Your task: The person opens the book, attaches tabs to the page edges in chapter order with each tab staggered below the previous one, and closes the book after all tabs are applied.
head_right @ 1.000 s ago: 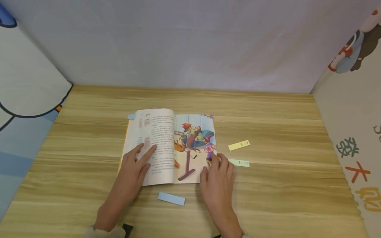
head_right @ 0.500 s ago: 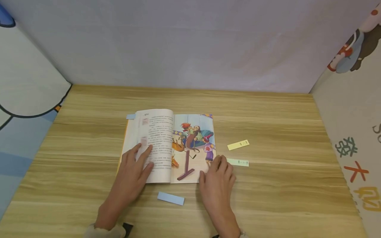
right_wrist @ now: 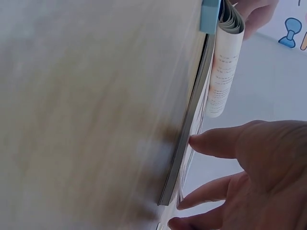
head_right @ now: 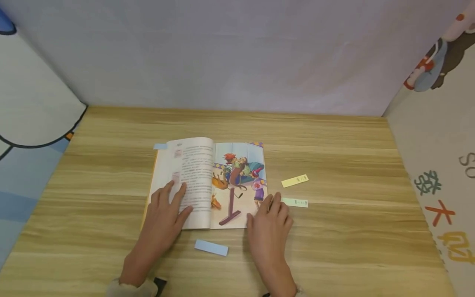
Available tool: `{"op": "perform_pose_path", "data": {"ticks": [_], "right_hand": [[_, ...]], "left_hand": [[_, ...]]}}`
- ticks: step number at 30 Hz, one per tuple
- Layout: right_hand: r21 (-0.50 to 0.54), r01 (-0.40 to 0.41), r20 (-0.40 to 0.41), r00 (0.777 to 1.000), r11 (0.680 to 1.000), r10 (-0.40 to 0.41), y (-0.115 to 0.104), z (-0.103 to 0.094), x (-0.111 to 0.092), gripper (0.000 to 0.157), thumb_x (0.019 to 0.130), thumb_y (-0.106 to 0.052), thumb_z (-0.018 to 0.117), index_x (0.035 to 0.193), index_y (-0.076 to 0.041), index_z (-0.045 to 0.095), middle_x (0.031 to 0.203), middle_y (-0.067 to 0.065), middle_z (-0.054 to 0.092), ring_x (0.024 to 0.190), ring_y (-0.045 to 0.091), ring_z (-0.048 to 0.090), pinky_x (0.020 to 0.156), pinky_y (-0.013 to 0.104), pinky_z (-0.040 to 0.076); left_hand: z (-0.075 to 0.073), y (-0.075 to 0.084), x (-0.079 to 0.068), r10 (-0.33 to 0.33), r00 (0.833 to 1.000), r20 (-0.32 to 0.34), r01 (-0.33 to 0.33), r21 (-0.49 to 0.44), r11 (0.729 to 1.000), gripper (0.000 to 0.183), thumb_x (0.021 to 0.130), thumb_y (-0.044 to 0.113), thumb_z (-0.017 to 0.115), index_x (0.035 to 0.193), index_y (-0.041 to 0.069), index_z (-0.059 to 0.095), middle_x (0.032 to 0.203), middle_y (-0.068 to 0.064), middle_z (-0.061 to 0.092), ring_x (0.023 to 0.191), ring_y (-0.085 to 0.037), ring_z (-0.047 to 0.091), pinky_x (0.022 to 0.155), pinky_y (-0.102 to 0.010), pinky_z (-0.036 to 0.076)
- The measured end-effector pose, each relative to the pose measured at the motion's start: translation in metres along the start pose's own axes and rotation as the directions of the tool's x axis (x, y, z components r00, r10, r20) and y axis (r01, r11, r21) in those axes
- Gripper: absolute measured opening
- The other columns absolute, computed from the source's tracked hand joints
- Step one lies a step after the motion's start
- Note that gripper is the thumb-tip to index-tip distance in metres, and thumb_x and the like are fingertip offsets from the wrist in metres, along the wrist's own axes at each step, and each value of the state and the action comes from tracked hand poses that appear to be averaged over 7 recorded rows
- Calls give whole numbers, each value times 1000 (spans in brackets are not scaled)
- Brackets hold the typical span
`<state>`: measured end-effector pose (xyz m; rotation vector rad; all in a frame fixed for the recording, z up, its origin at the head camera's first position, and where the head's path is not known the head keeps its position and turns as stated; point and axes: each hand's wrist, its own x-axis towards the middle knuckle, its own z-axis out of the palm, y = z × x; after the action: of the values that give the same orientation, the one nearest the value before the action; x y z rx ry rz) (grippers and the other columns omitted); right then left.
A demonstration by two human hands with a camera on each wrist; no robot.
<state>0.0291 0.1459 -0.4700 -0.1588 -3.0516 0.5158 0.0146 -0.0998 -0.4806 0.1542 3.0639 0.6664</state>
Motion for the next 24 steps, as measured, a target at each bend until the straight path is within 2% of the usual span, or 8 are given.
{"op": "perform_pose_path", "data": {"ticks": [2, 9, 16, 19, 24], "right_hand": [[-18, 9, -13, 1000, 1000, -10, -1, 0, 0, 70, 95, -26, 77, 143, 17, 50, 153, 41, 43, 125, 54, 49, 96, 65, 45], [-14, 10, 5, 1000, 1000, -10, -1, 0, -1, 68, 96, -24, 75, 142, 18, 49, 155, 42, 39, 123, 53, 50, 96, 63, 44], [-24, 32, -11, 999, 999, -32, -2, 1, -2, 68, 94, -21, 77, 144, 16, 50, 156, 38, 42, 116, 48, 53, 89, 54, 43], [3, 64, -31, 997, 998, -64, -1, 1, -2, 65, 92, -16, 78, 143, 14, 52, 152, 35, 49, 113, 46, 55, 86, 51, 43], [97, 105, -69, 993, 990, -98, 4, 1, -1, 56, 91, -8, 75, 140, 11, 57, 145, 32, 58, 116, 46, 55, 91, 55, 46]], "left_hand": [[1, 1, 1, -5, 1000, 3, 5, 17, 1000, 63, 103, 29, 66, 158, 6, 44, 161, -31, 34, 143, -52, 37, 104, -67, 44], [2, 1, 1, 16, 999, -50, -14, 59, 998, 61, 101, 25, 69, 155, 4, 48, 157, -32, 39, 139, -54, 41, 101, -67, 46], [2, -1, 1, 2, 999, -33, 0, 61, 998, 62, 100, 25, 70, 155, 5, 48, 158, -31, 39, 141, -54, 39, 104, -67, 46], [2, -1, 1, 0, 999, -33, 2, 68, 998, 62, 100, 25, 70, 155, 5, 48, 158, -31, 39, 142, -54, 40, 104, -67, 46], [3, -1, 1, 14, 999, -38, -11, 71, 997, 62, 100, 25, 70, 154, 4, 49, 158, -32, 40, 140, -55, 41, 104, -68, 46]]}}
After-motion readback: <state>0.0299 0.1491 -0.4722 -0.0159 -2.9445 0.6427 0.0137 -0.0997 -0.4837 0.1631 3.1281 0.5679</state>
